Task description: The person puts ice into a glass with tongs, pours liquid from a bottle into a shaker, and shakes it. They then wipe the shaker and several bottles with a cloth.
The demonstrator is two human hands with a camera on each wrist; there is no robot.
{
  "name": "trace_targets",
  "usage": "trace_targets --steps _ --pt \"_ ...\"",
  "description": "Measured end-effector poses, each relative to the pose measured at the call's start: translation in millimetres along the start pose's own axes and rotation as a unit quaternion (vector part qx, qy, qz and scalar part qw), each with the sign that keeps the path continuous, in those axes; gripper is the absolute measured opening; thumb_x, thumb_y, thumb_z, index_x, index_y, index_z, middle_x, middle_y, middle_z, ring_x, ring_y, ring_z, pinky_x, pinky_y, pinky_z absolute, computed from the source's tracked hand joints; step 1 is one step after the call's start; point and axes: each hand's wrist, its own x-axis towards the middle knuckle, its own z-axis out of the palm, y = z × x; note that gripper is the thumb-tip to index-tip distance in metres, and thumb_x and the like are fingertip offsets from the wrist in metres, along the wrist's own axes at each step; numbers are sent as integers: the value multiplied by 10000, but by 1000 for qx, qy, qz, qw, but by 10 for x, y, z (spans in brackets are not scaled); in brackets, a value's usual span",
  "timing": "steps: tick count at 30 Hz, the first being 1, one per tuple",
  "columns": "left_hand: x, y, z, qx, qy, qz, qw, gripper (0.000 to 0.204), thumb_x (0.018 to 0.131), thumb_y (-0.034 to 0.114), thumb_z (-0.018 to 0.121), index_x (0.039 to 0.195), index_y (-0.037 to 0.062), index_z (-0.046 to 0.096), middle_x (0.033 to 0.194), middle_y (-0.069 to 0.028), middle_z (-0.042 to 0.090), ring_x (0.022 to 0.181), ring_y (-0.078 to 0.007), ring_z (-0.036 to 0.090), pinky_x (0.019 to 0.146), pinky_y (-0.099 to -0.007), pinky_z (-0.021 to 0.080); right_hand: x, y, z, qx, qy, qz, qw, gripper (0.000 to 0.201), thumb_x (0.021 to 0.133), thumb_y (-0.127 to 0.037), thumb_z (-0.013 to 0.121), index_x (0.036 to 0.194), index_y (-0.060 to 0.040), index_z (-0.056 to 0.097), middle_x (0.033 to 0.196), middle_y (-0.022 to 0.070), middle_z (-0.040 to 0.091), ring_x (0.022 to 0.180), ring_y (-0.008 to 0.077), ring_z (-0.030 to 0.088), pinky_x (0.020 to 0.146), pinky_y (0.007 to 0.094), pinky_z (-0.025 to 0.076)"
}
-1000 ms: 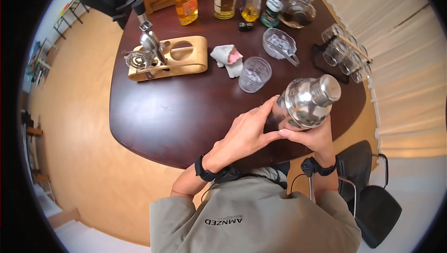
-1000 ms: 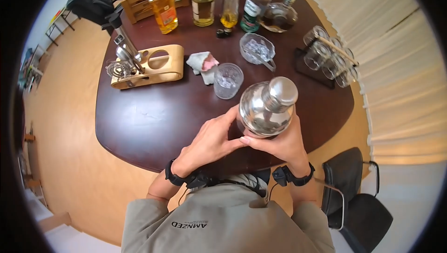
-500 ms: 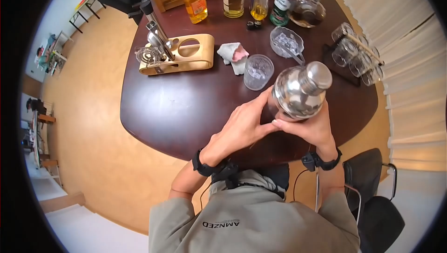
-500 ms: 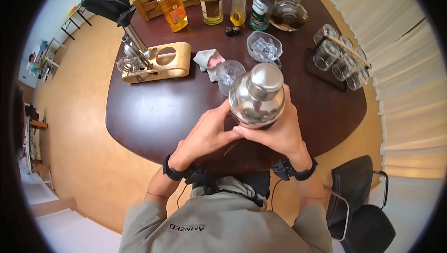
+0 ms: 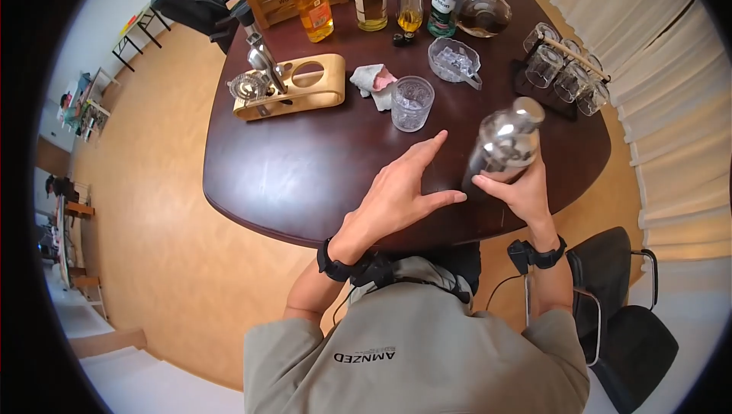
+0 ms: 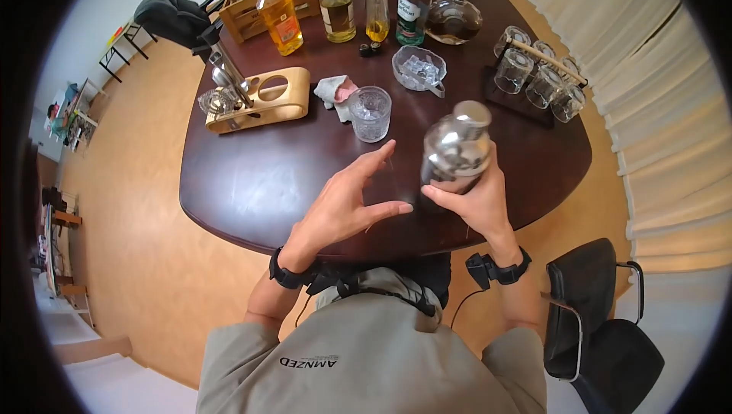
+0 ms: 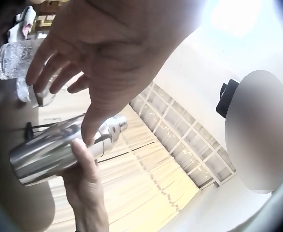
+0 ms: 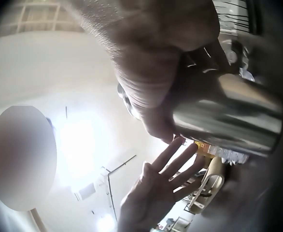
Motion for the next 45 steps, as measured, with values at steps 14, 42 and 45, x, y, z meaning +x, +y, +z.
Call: trace_targets --steps 14,42,45 --pt "-121 -27 398 -90 -20 51 994 973 876 386 845 1606 -18 345 1568 -264 481 1383 -430 538 1111 -461 493 -157 -59 28 126 -37 62 989 681 759 30 887 1335 35 524 1166 128 720 1055 198 736 884 330 623" --pt "2 -218 399 -81 -12 36 996 949 896 404 822 1612 2 346 1610 -251 431 1417 -439 496 1127 -464 482 20 -132 63 39 65 49 996 512 747 45 902 1187 51 640 1041 114 738 871 138 711 784 282 605" --pt "-5 -213 359 -97 -19 33 995 949 900 406 820 1616 7 341 1616 -251 425 1415 -438 500 1122 -458 485 33 -86 -50 128 11 41 991 497 755 70 892 1182 50 638 1041 108 737 887 132 714 772 272 607"
